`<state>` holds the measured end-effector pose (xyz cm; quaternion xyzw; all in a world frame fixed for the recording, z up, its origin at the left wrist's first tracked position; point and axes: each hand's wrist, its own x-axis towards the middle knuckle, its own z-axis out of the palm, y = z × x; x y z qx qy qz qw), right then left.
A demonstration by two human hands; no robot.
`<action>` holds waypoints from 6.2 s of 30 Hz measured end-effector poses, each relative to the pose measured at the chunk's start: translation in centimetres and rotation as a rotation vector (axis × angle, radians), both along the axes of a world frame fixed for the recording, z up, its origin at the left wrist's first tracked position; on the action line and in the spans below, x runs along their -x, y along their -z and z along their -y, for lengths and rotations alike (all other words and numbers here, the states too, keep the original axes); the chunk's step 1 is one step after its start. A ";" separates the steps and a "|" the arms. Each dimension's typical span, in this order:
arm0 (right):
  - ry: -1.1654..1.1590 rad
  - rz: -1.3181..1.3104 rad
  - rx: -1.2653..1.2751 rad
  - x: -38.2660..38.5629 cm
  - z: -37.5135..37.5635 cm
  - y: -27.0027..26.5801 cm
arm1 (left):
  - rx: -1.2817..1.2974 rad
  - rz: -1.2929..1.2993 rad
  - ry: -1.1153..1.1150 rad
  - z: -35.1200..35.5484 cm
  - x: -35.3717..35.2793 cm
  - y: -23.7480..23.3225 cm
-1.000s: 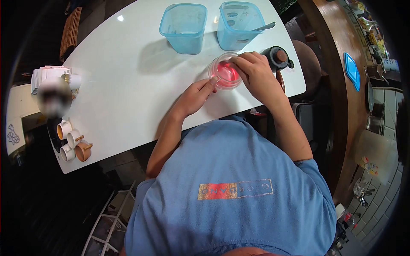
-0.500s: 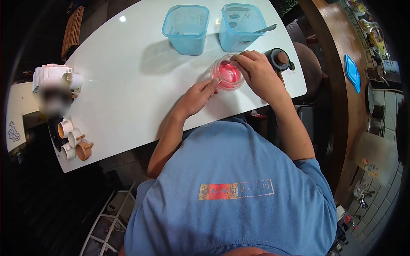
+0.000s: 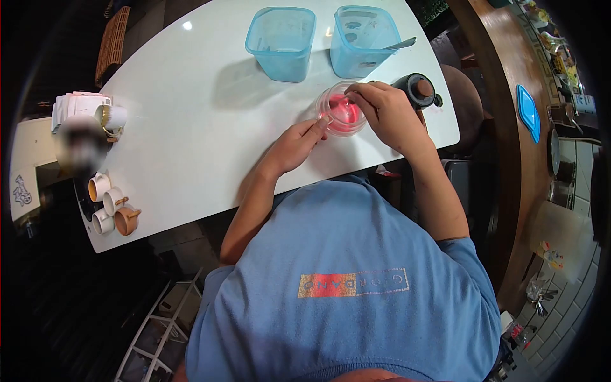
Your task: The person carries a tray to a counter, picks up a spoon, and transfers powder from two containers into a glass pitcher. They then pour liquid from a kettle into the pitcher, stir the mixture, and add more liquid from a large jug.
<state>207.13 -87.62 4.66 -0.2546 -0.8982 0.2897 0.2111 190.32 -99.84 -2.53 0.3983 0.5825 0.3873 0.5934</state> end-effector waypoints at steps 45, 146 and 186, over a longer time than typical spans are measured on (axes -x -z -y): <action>0.575 -0.386 -0.198 1.4 -6.2 -0.2 | 0.024 -0.001 -0.024 -0.1 1.1 -0.1; 0.650 -0.431 -0.115 1.0 -5.3 -0.1 | -0.081 0.044 -0.113 2.3 2.1 0.3; 0.753 -0.627 0.657 -10.1 3.1 1.8 | 0.050 0.042 0.026 0.4 1.1 -0.6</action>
